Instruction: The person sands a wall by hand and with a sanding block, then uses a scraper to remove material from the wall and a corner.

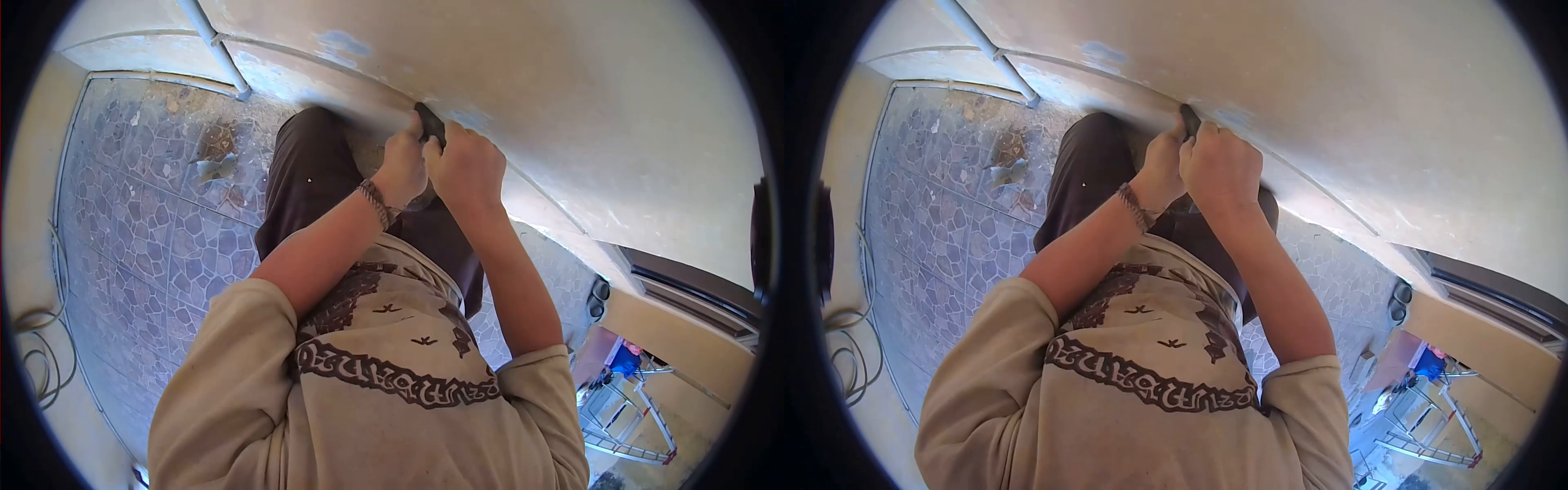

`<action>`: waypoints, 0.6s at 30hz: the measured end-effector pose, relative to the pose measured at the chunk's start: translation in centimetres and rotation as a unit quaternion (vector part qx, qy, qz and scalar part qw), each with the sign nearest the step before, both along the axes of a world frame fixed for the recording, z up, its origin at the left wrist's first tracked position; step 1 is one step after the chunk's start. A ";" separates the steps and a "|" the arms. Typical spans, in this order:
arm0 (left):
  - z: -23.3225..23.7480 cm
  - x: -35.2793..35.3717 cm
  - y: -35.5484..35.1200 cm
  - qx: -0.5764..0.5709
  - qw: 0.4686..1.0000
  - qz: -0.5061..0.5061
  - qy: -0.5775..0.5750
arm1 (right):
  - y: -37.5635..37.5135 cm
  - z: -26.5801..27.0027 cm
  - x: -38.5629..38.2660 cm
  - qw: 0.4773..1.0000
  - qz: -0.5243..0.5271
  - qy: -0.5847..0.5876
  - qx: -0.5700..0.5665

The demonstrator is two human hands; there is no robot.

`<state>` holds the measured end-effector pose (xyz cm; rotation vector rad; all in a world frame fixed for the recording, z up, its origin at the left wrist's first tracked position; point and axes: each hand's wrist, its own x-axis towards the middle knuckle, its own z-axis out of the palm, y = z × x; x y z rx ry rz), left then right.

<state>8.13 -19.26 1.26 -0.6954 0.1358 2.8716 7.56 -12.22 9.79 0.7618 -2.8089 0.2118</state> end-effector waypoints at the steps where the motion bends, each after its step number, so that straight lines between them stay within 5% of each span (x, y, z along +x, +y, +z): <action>1: -0.5 0.0 -0.1 -0.029 1.000 0.006 0.010 | 0.1 0.3 0.0 1.000 0.011 0.003 -0.028; 5: 4.1 2.9 -0.1 -0.065 0.995 -0.035 0.074 | 1.7 5.2 3.2 0.991 -0.021 -0.024 -0.126; 8: 1.0 -0.1 0.2 -0.156 0.988 -0.020 -0.002 | 1.0 1.1 0.5 0.998 0.000 0.018 -0.059; 12: -1.4 0.5 -0.9 -0.056 0.997 0.007 0.056 | 0.4 -0.1 0.5 0.999 0.023 -0.005 -0.038; 15: 3.9 2.6 -0.9 -0.040 0.997 0.002 0.068 | 0.9 4.0 2.6 0.995 0.018 0.023 -0.097; 17: 4.2 1.3 -1.0 -0.173 0.984 -0.032 0.032 | 0.4 2.9 1.5 0.997 -0.022 0.009 -0.069; 18: 3.5 0.8 -1.0 -0.108 0.993 -0.026 0.023 | 0.4 2.3 1.2 0.997 -0.047 0.005 -0.057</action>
